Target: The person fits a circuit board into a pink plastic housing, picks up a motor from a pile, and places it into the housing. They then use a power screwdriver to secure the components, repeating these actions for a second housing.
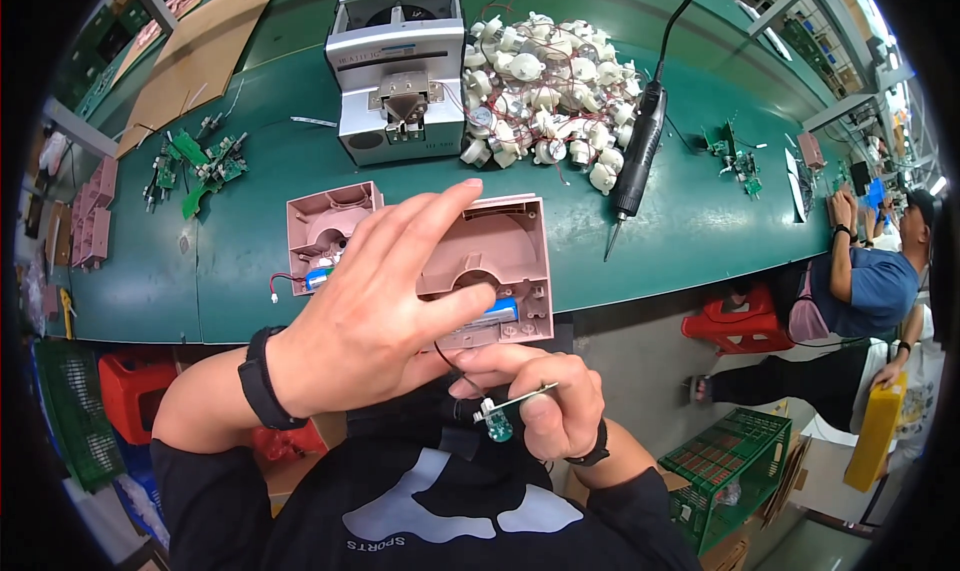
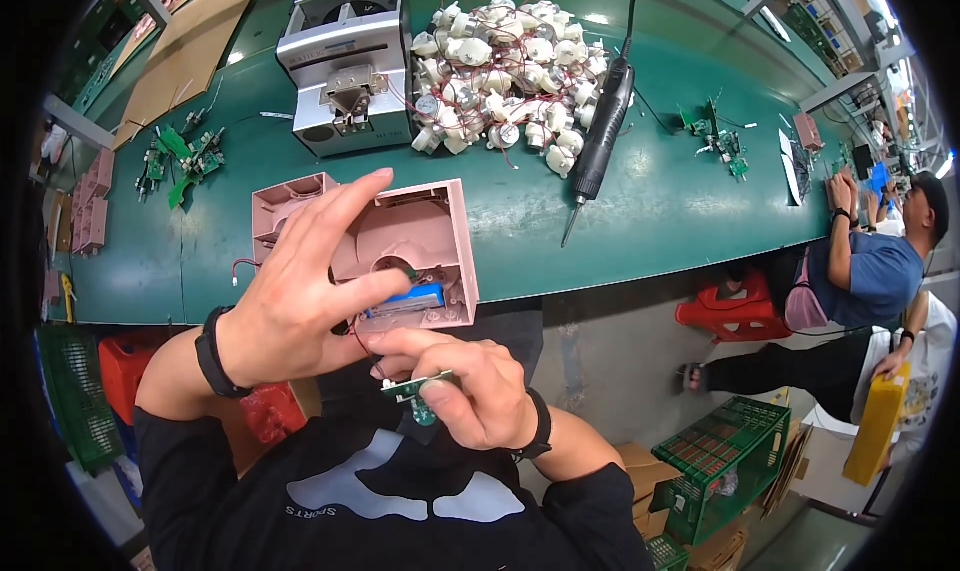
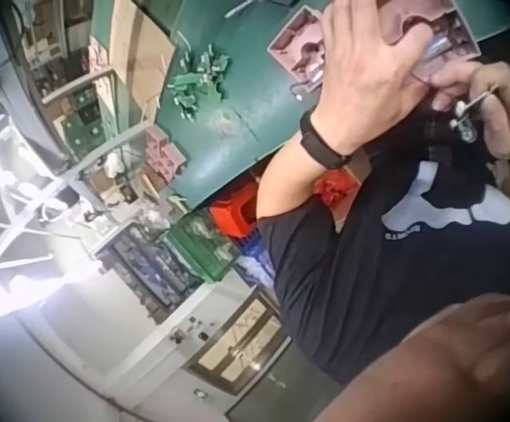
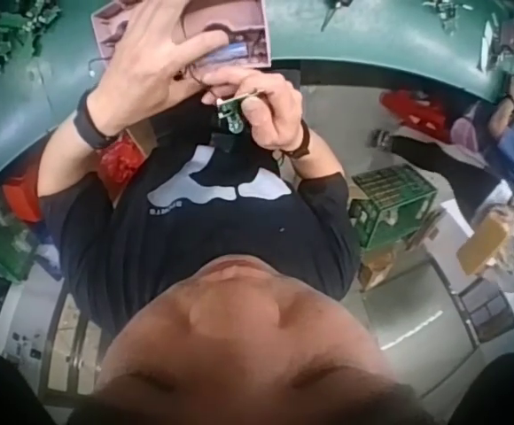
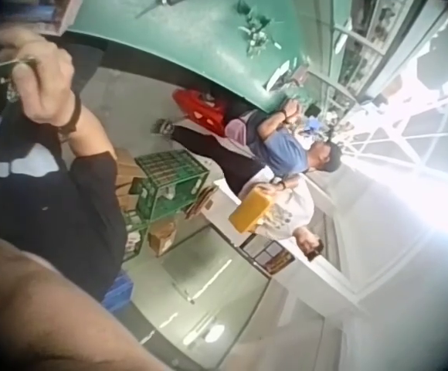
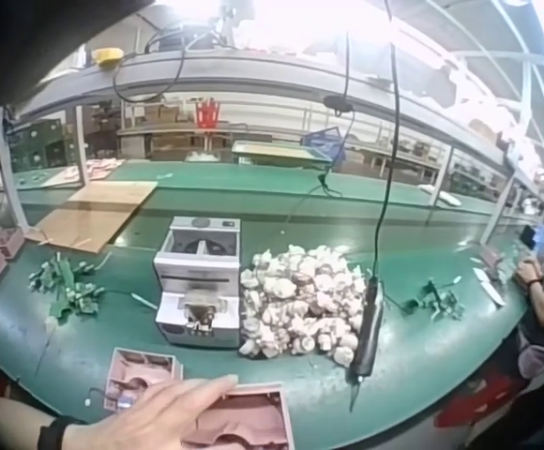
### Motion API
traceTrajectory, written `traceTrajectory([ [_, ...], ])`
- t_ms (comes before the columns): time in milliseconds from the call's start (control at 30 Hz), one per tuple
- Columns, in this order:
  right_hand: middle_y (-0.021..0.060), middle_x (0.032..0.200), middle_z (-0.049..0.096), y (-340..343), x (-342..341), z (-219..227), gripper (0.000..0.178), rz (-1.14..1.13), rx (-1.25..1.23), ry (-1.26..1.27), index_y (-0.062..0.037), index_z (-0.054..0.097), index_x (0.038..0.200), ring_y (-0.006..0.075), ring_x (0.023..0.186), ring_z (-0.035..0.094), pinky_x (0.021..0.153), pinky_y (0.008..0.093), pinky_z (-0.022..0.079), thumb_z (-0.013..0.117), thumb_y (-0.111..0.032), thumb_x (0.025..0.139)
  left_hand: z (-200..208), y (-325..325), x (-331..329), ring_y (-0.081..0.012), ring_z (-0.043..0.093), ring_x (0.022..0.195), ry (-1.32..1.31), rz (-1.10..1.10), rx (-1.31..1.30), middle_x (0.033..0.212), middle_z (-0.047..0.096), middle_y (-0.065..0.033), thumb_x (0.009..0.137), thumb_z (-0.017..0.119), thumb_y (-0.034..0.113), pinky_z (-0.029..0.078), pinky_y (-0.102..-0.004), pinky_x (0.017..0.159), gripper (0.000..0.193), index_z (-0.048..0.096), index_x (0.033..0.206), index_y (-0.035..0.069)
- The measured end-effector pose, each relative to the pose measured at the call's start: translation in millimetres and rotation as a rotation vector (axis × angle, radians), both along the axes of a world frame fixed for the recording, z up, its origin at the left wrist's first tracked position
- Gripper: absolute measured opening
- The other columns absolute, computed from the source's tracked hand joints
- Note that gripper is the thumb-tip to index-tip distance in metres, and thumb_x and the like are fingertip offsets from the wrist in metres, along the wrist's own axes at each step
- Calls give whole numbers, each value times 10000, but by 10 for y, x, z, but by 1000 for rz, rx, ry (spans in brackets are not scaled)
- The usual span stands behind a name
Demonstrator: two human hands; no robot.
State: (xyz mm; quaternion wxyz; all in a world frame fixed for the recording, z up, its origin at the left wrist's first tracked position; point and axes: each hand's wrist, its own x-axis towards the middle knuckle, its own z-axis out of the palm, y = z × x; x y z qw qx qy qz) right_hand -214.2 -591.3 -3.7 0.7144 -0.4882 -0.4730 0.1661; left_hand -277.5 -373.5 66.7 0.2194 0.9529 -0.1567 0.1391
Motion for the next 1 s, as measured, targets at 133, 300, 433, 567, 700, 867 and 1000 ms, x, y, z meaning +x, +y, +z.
traceTrajectory([
  [133,371,1138,669,-46,33,-15,92,-36,73,-50,53,490,1025,335,828,773,720,428,640,496,-39,1019,46,-11,-35,-480,458,1374,42,68,-44,1562,365,-295,586,889,114,399,-534,1121,499,657,1027,82],
  [300,344,1097,669,-182,-51,27,189,-207,75,-123,51,462,1052,331,761,766,663,402,641,475,-137,1058,48,57,-46,-478,461,1372,46,120,-28,1553,381,-290,558,899,110,405,-531,1113,515,647,1008,92],
  [433,309,1093,659,-192,-48,34,306,-295,-75,-280,39,426,1069,338,749,757,639,388,641,465,-264,1092,60,87,-55,-475,458,1372,34,136,-23,1556,379,-288,539,905,100,411,-530,1103,536,652,1010,101],
  [567,276,1013,694,-73,-47,81,260,-372,-104,-437,43,486,1050,296,707,750,608,347,625,532,-212,1067,80,96,-49,-480,457,1367,27,118,1,1556,383,-291,533,897,108,414,-542,1090,542,695,1035,109],
  [700,228,938,722,41,-35,89,155,-421,-166,-508,42,575,1006,273,698,741,612,325,610,603,-111,998,67,103,-70,-479,460,1361,-15,58,7,1551,392,-293,554,875,143,412,-564,1081,542,745,1080,135],
  [867,163,917,740,-118,55,-65,69,-357,-128,-542,37,660,961,278,728,740,693,353,608,642,-2,907,87,116,-121,-474,471,1342,-76,31,61,1548,395,-307,604,846,183,416,-568,1063,502,761,1097,141],
  [1000,175,1055,736,-220,115,-213,163,-541,-72,-15,51,681,1045,278,914,741,859,400,589,581,-4,928,128,90,-182,-452,492,1318,-85,1,4,1550,397,-308,642,836,176,431,-552,1035,453,745,1082,114],
])
